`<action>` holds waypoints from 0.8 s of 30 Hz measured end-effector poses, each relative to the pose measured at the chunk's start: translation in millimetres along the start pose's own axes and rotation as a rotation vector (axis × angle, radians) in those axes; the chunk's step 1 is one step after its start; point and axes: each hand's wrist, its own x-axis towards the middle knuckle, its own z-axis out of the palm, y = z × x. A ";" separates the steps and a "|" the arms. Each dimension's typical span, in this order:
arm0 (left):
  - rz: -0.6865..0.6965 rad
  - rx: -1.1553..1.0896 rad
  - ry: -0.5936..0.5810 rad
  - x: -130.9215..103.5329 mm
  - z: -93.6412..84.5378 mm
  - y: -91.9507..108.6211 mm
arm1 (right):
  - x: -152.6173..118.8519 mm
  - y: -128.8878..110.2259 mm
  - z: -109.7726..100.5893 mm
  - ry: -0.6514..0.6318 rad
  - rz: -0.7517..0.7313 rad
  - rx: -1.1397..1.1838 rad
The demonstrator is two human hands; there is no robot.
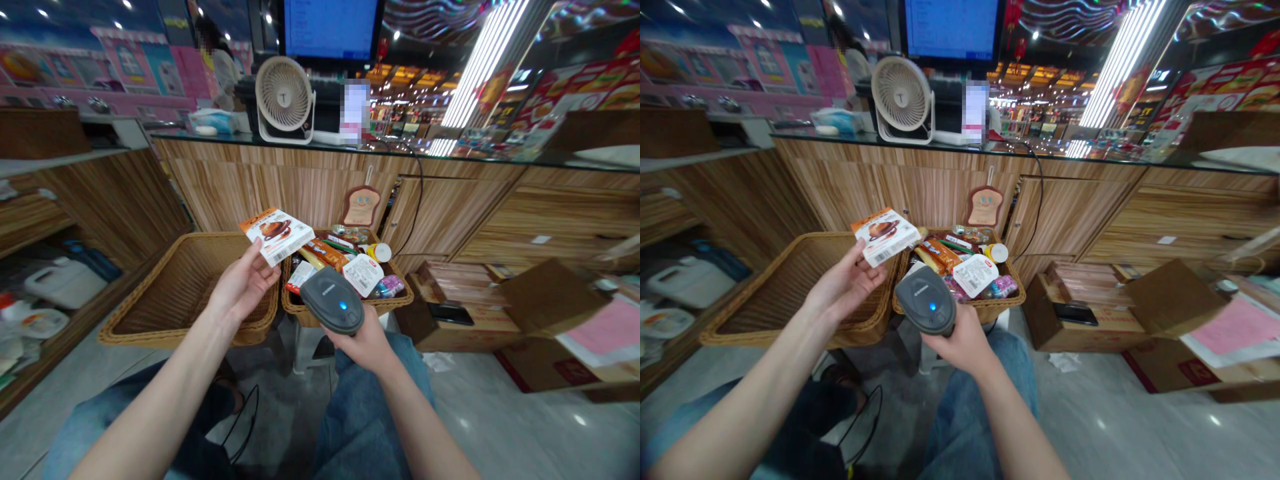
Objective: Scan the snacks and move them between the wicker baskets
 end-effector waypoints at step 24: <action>0.289 0.276 0.133 15.9 -61.2 28.4 | -10.6 16.5 -4.5 0.122 -0.064 -0.044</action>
